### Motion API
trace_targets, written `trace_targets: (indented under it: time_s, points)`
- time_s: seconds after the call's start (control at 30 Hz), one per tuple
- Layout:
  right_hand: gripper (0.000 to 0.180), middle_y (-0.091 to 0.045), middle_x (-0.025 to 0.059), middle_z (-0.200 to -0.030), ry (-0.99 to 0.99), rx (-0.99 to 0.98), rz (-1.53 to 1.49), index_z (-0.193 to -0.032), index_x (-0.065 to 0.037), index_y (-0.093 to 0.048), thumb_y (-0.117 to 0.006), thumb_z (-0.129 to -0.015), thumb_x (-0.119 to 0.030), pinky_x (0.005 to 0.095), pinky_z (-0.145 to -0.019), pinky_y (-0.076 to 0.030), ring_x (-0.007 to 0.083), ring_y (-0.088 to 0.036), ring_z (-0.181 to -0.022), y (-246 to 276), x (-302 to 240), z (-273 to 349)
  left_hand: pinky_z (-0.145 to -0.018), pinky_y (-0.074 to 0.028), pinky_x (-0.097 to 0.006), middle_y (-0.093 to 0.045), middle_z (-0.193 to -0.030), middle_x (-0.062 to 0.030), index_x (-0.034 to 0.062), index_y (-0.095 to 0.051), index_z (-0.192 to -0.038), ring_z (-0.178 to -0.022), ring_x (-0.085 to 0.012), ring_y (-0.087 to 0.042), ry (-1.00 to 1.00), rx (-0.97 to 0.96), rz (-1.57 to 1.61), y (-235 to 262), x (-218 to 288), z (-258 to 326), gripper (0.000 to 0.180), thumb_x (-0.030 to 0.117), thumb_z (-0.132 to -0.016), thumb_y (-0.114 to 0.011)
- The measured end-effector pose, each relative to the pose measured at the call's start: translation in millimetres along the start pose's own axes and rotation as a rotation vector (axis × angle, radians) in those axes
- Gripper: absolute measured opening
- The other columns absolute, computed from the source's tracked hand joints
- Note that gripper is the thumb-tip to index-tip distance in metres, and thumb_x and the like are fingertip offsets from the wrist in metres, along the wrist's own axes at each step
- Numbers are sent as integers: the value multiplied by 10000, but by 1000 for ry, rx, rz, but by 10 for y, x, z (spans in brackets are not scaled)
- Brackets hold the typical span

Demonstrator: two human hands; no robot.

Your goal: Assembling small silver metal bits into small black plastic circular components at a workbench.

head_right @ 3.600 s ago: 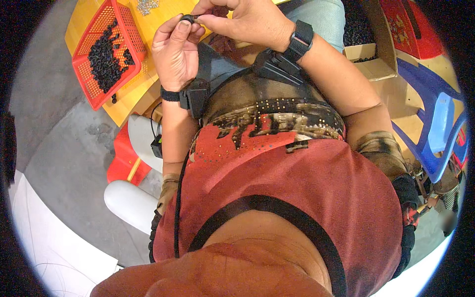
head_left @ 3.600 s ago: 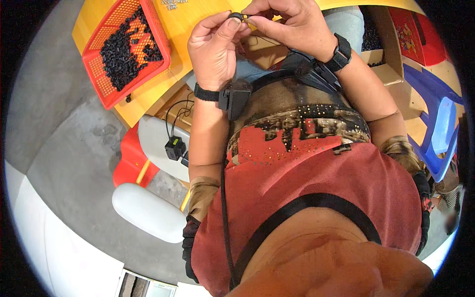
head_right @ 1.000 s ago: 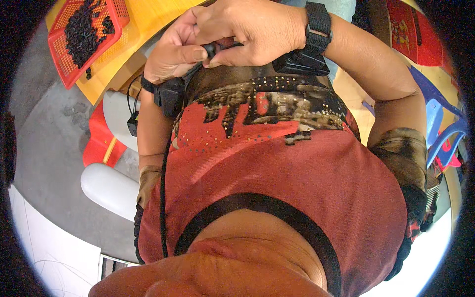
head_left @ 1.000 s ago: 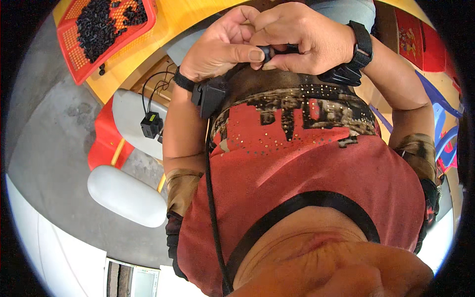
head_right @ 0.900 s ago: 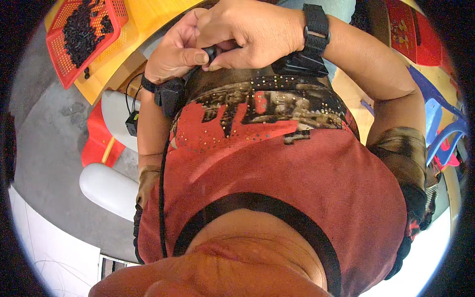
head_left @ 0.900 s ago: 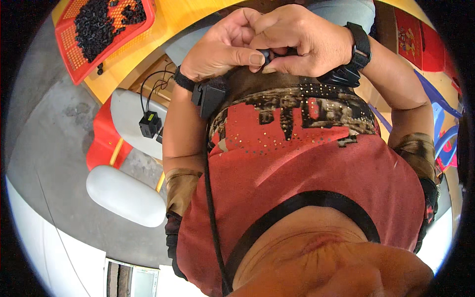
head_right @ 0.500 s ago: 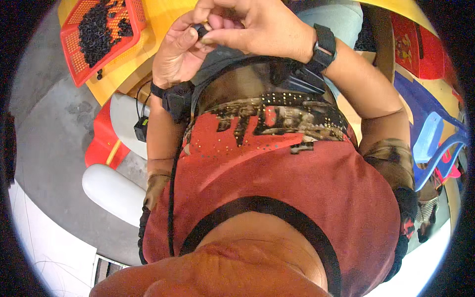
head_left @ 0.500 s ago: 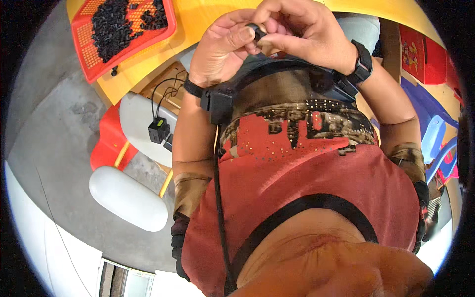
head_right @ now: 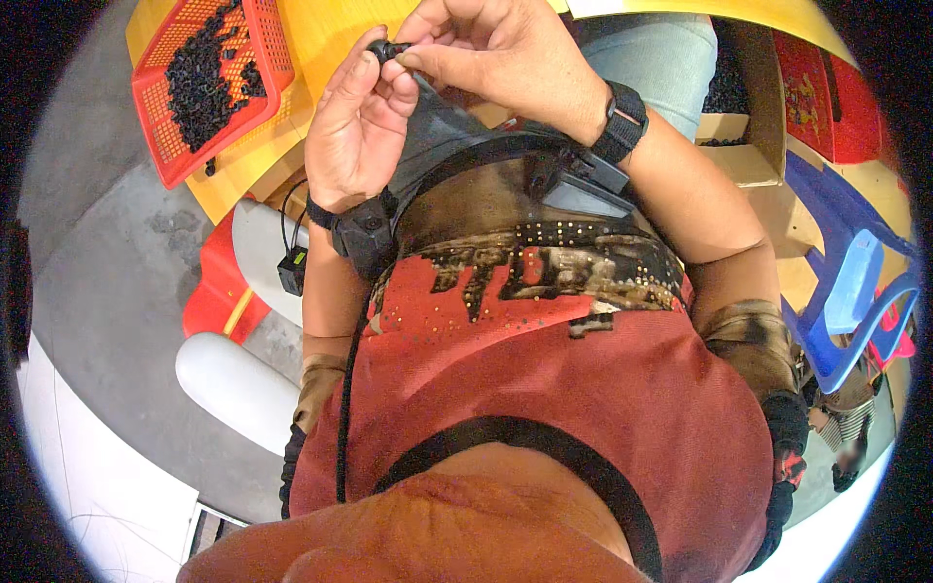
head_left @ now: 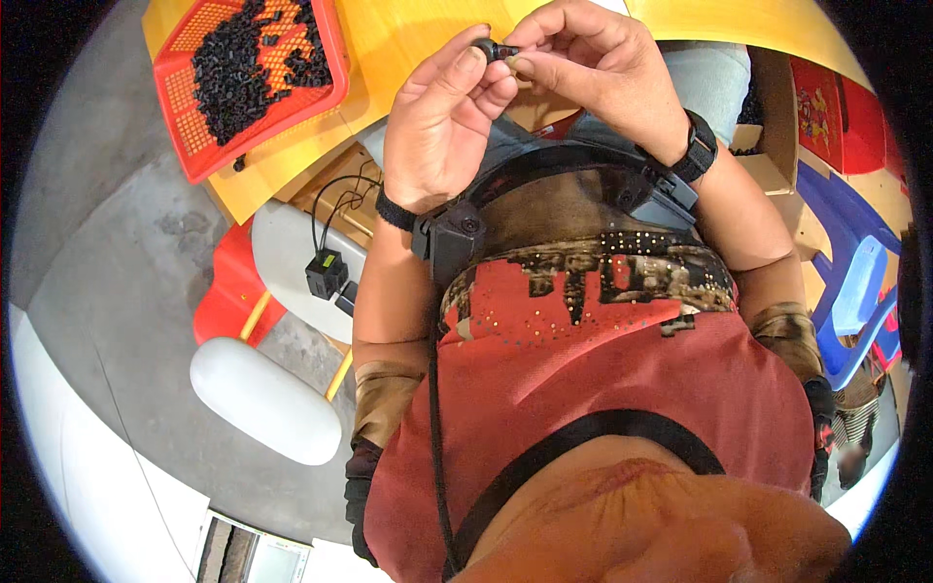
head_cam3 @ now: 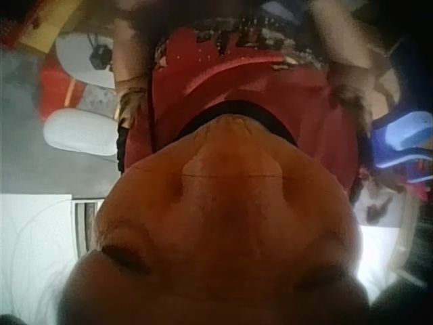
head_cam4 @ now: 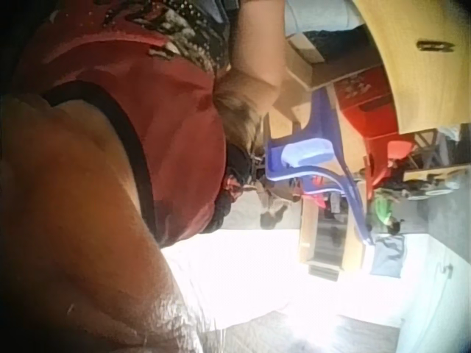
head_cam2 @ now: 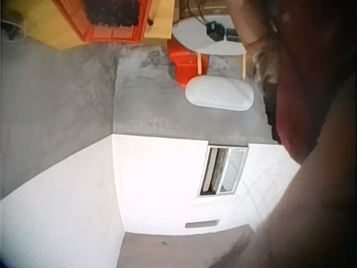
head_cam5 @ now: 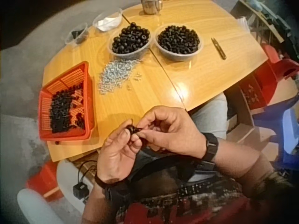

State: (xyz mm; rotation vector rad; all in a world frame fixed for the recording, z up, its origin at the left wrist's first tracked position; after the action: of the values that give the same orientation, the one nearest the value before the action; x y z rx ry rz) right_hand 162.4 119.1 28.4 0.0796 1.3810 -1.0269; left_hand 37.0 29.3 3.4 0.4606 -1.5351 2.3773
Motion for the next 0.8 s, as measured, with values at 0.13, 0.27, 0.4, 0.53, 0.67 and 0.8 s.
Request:
trace_targets:
  time_s: [0.13,0.27,0.4,0.53,0.67,0.8]
  points:
    - [115,-703,32,-875,-35,23,66,-1059,-5,-641,-658,-945,-8,189,-544,-471,42,-598,-631,89,119,-33,-826,-589,-310,-704,-958,-92,-6,-625,-1229,-862,-171,-689,8,-1,-9,-6,9,-4,280,75,-961,-641]
    - [136,-710,26,-872,-35,24,62,-1072,-7,-646,-671,-938,-16,180,-560,-483,42,-614,-636,72,66,-48,-827,-592,-306,-703,-955,-89,-2,-621,-1227,-863,-163,-690,15,-6,21,-14,-9,-17,276,81,-964,-638]
    - [179,-688,25,-883,17,-13,-1,-1091,-4,-663,-694,-916,-21,189,-607,-488,60,-608,-677,175,144,-80,-828,-592,-302,-704,-950,-89,3,-616,-1235,-868,-159,-691,26,-13,31,-30,-23,-36,281,88,-968,-636]
    - [134,-694,28,-913,124,-60,84,-1071,4,-665,-665,-939,-18,192,-681,-533,63,-632,-748,184,124,-98,-829,-593,-304,-707,-952,-91,3,-622,-1229,-863,-161,-693,2,-16,-3,-43,-17,-34,275,79,-966,-636]
    - [150,-697,33,-917,124,-43,91,-1079,1,-669,-673,-930,-13,193,-678,-529,66,-634,-744,198,93,-84,-818,-594,-308,-711,-963,-94,-1,-639,-1211,-854,-166,-695,-52,-7,-37,-69,-6,-44,262,58,-956,-645]
    - [151,-695,30,-928,102,-3,205,-1084,-3,-668,-669,-933,-10,197,-699,-534,67,-641,-771,175,76,-56,-794,-588,-312,-715,-980,-103,-15,-645,-1212,-851,-179,-695,-108,-1,-96,-63,23,-19,279,46,-940,-665]
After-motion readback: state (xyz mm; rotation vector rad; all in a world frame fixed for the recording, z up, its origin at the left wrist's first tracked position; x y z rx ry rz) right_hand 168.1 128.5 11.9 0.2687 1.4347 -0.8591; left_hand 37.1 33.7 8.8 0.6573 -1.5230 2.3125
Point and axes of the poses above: each hand's wrist, its own z-axis away from the middle knuckle, its own y-axis out of the back of the hand, x = y × z, the point moved 5 cm from there along -z, towards the middle knuckle
